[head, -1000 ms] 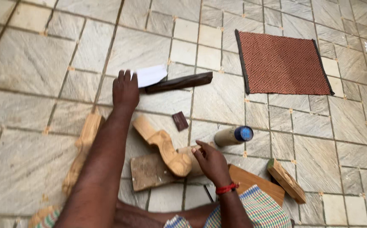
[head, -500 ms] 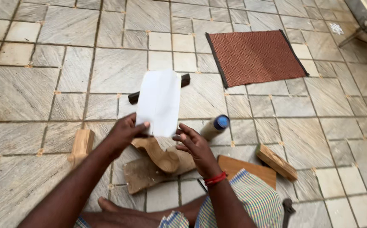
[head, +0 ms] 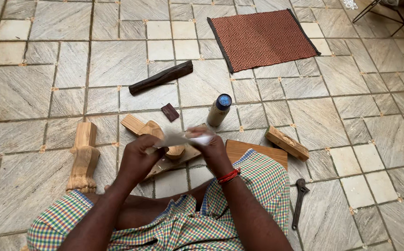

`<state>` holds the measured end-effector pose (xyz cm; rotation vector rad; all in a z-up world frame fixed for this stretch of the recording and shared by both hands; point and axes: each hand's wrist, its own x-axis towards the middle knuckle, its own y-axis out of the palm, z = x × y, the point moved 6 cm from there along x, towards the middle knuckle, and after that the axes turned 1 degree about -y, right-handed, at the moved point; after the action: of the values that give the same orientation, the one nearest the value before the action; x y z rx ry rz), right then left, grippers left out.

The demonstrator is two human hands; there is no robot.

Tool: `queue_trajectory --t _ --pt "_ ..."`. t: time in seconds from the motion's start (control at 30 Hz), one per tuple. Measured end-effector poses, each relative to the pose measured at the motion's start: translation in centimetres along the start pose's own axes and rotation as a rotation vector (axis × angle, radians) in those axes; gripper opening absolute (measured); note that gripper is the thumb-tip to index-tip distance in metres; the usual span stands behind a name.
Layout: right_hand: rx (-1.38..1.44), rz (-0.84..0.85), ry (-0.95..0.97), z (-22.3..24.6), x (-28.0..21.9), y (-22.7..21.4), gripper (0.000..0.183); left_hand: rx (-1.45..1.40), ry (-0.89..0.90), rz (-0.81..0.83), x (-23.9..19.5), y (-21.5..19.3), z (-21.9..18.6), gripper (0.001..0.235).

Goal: The person sits on a tiled floor and sands a carved wooden piece using a small piece of sandpaper. They tear a piece of sandpaper from a larger sheet, wrap it around a small block, and rub it against the wooden object to smooth its surface.

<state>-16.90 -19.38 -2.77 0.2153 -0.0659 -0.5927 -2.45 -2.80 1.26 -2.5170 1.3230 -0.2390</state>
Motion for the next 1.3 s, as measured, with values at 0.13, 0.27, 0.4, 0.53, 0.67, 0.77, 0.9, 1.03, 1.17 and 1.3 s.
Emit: queue_trajectory --t 0.13,0.27,0.4,0.53,0.67,0.77,0.9,1.03,1.17,1.3 --pt "0.356 -0.012 0.349 -0.7 -0.3 -1.5 0.028 0.754 0.628 -0.081 -2.4 0.6 -4.7 0.015" --pt "0.390 0.134 0.389 0.6 -0.7 -1.5 0.033 0.896 0.620 -0.013 -2.7 1.2 -4.0 0.017" --pt "-0.270 0.144 0.412 -0.4 -0.9 -1.0 0.037 0.965 0.393 0.089 -2.7 1.6 -1.1 0.028" --pt "-0.670 0.250 0.461 -1.8 -1.6 -0.8 0.026 0.735 -0.057 0.255 -4.7 2.6 2.5 0.032" --pt "-0.520 0.274 0.540 -4.0 -2.4 -1.1 0.024 0.269 -0.583 0.166 -6.8 3.4 5.6 0.024" --pt "-0.319 0.181 0.637 -5.4 -2.3 -1.4 0.030 0.263 -0.396 -0.032 -5.1 2.8 4.8 0.036" --pt "-0.288 -0.008 0.627 -5.3 -1.6 -2.0 0.031 0.138 -0.452 0.008 -2.1 2.5 6.1 0.042" --pt "-0.624 0.085 0.219 -2.2 0.2 0.0 0.023 0.031 -0.547 0.043 -0.2 2.6 7.7 0.059" --pt "-1.063 0.081 0.167 -1.5 0.0 1.8 0.043 0.123 -0.517 0.073 0.7 2.4 8.4 0.062" --pt "-1.191 0.074 0.124 -1.6 -0.2 2.8 0.044 0.324 -0.491 0.103 -0.3 2.9 8.5 0.054"
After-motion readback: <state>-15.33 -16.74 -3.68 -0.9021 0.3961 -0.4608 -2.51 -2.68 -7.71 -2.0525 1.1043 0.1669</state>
